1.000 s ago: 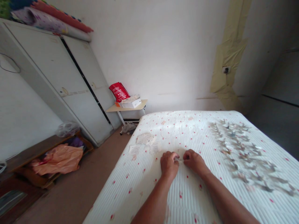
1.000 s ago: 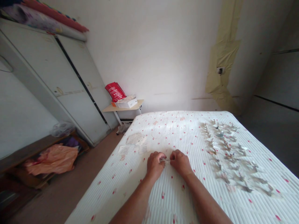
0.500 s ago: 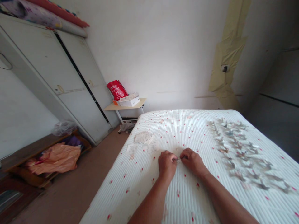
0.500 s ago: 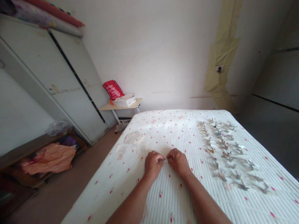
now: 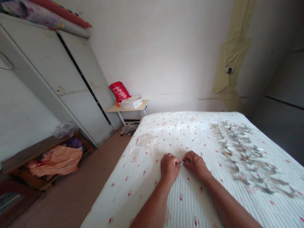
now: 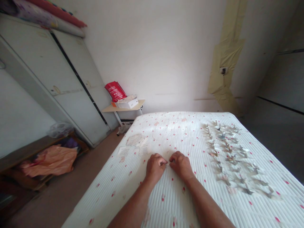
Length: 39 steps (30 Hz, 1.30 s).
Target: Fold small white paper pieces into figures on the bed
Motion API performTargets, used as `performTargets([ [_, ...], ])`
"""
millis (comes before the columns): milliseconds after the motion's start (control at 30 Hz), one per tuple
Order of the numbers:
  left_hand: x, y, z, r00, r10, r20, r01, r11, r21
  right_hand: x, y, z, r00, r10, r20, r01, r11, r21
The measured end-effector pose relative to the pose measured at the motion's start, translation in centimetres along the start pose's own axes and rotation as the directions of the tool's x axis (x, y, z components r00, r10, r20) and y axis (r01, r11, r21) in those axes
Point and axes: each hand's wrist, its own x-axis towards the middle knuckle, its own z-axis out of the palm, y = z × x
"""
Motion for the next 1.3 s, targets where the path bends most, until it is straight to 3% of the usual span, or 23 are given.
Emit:
performTargets([
  [267,0.2,-0.5,0.6,0.996,-0.019,-0.088,0.008,0.991,-0.133,0.1,0.2,0.2,1.000,-0.004,0.001,0.004,1.000,-0.020],
  [433,0.3,-0.5,0.9,0.992,-0.023,-0.128,0.014,0.998,-0.068,0.0,0.3,0.3,0.999,-0.032,-0.001,0.032,0.999,-0.024],
  [633,0.3,-0.4,1.0,0.991,0.006,-0.132,-0.007,1.000,-0.003,0.1,0.1,0.2,1.000,-0.017,0.013,0.017,0.999,-0.044],
  [1033,0.4,-0.4,1.1,0.991,-0.038,-0.128,0.027,0.996,-0.089,0.1,0.1,0.2,0.999,-0.028,0.027,0.029,0.998,-0.053],
  [1300,0.3,-0.5,0.8,0.993,-0.001,-0.116,-0.014,0.991,-0.131,0.0,-0.1,0.1,0.997,-0.071,0.024,0.072,0.997,-0.042],
])
